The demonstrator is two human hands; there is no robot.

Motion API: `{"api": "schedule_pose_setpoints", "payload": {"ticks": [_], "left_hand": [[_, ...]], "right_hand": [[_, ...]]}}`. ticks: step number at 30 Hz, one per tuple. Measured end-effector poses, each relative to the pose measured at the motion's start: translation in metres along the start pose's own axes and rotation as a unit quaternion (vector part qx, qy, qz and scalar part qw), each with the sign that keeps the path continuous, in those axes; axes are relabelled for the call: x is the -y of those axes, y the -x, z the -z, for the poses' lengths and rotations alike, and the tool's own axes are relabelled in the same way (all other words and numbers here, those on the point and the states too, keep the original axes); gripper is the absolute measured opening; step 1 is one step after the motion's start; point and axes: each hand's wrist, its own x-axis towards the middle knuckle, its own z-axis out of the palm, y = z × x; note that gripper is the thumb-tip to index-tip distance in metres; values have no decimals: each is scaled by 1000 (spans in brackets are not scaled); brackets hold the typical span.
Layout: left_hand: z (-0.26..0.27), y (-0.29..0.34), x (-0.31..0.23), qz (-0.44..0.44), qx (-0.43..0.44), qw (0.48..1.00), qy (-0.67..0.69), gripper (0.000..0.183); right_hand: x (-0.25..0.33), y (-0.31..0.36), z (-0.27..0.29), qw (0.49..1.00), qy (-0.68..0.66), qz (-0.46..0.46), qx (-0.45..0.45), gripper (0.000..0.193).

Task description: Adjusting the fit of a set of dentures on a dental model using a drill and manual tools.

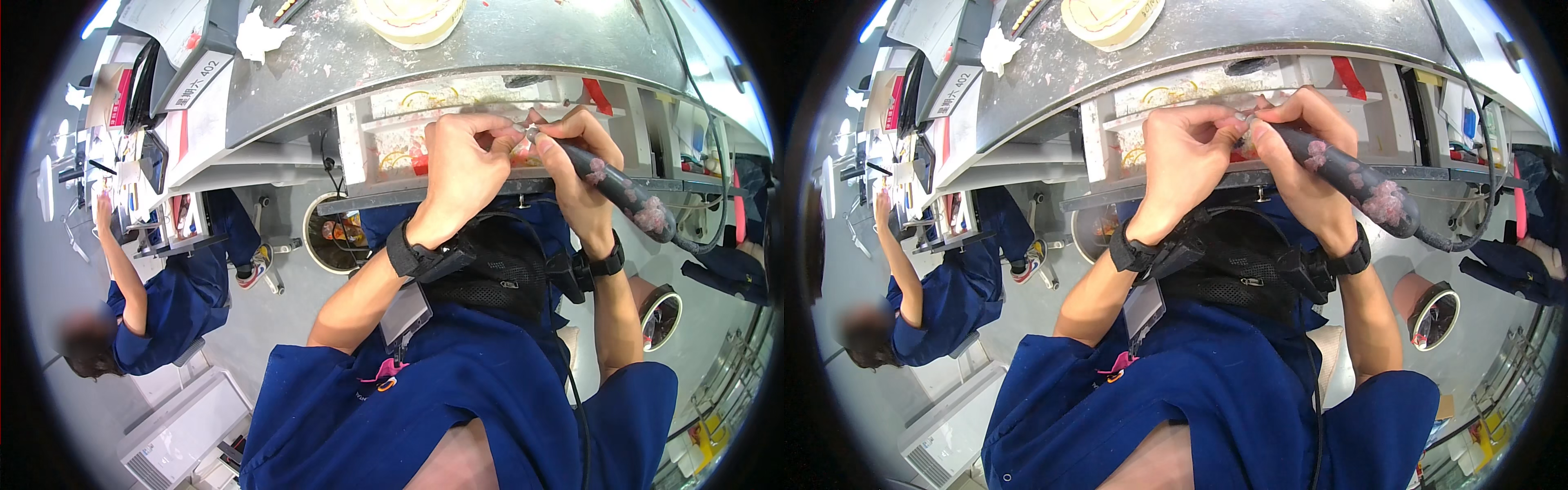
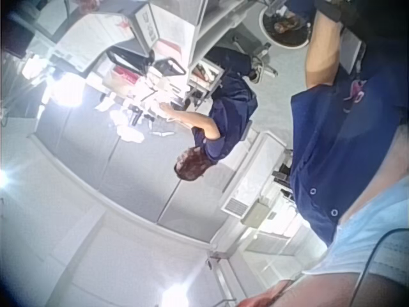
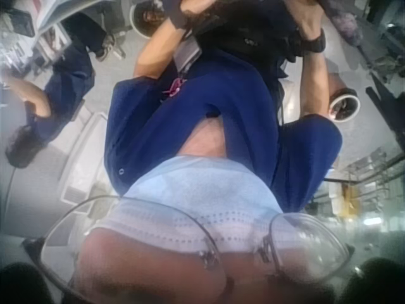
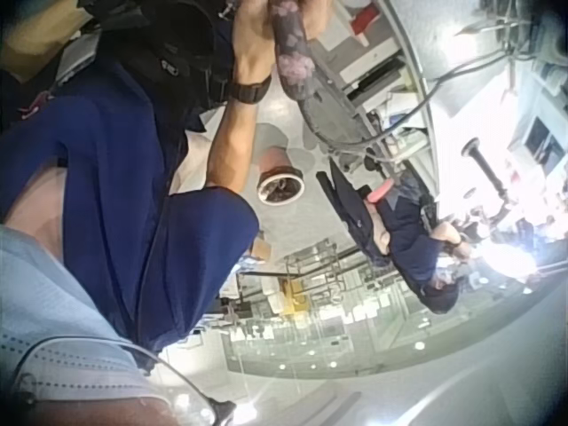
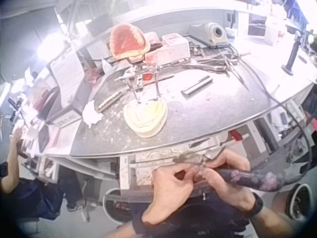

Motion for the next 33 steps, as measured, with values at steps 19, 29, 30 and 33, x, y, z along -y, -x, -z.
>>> {"api": "schedule_pose_setpoints", "payload": {"ticks": [19, 29, 30, 33], "left_hand": [[-3, 2, 3, -33, -13, 999, 6, 10], [-5, 2, 5, -46, -18, 999, -22, 8], [-5, 2, 4, -46, -23, 998, -23, 8], [-4, 3, 2, -47, -29, 998, -22, 7]], "right_hand": [[0, -2, 3, 1000, -14, -25, -6, 10], [-3, -1, 1, 996, -62, -43, -38, 9], [-3, -2, 1, 998, -49, -40, -27, 9], [-4, -4, 3, 999, -35, -34, -4, 9]]}}
